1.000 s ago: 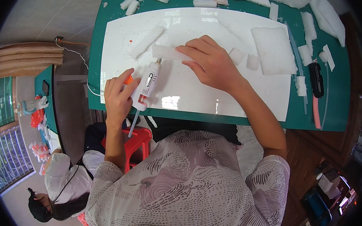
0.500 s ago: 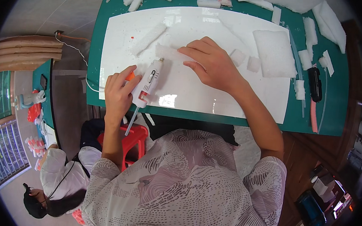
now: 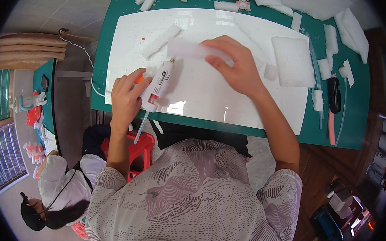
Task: The person assembles foam structures by applying hot glue to foam pieces using a hot glue gun and joining the pieces together by hand.
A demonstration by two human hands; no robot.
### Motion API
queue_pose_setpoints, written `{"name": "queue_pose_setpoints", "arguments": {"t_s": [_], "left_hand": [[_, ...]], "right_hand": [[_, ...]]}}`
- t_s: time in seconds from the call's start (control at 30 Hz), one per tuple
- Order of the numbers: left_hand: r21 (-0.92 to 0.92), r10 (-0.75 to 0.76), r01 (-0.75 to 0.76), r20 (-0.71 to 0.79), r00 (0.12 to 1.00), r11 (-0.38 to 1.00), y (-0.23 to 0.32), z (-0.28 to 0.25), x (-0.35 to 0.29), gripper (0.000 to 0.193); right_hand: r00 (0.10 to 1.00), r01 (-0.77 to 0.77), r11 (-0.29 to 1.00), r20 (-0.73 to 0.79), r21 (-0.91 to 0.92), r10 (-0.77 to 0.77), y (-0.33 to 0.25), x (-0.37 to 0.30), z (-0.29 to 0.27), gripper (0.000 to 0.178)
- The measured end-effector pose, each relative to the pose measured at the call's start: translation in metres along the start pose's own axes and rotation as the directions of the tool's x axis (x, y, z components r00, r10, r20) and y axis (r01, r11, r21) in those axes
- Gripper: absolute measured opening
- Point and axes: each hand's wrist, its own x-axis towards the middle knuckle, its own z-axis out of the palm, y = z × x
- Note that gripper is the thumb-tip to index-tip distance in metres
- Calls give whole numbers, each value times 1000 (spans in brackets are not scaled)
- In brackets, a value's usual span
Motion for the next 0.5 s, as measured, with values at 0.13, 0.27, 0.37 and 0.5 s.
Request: {"name": "queue_pose_setpoints", "arguments": {"t_s": [0.13,0.27,0.37,0.5], "left_hand": [[-1,-1,1,-43,999,1000,-3,-1,-1,50],[-93,-28,18,-110,993,995,-1,-5,-2,48],[-228,-59,33,-108,992,973,-1,-7,-2,41],[-459,-146,79,-112,983,885,7,-10,-1,35]], "right_hand": [[882,-439,773,59,457,467,8,0,-9,30],[833,-507,601,171,618,527,4,1,-9,34],[805,-535,504,228,678,548,7,-1,-11,35],[812,-547,436,327,715,483,13,0,-15,34]]}}
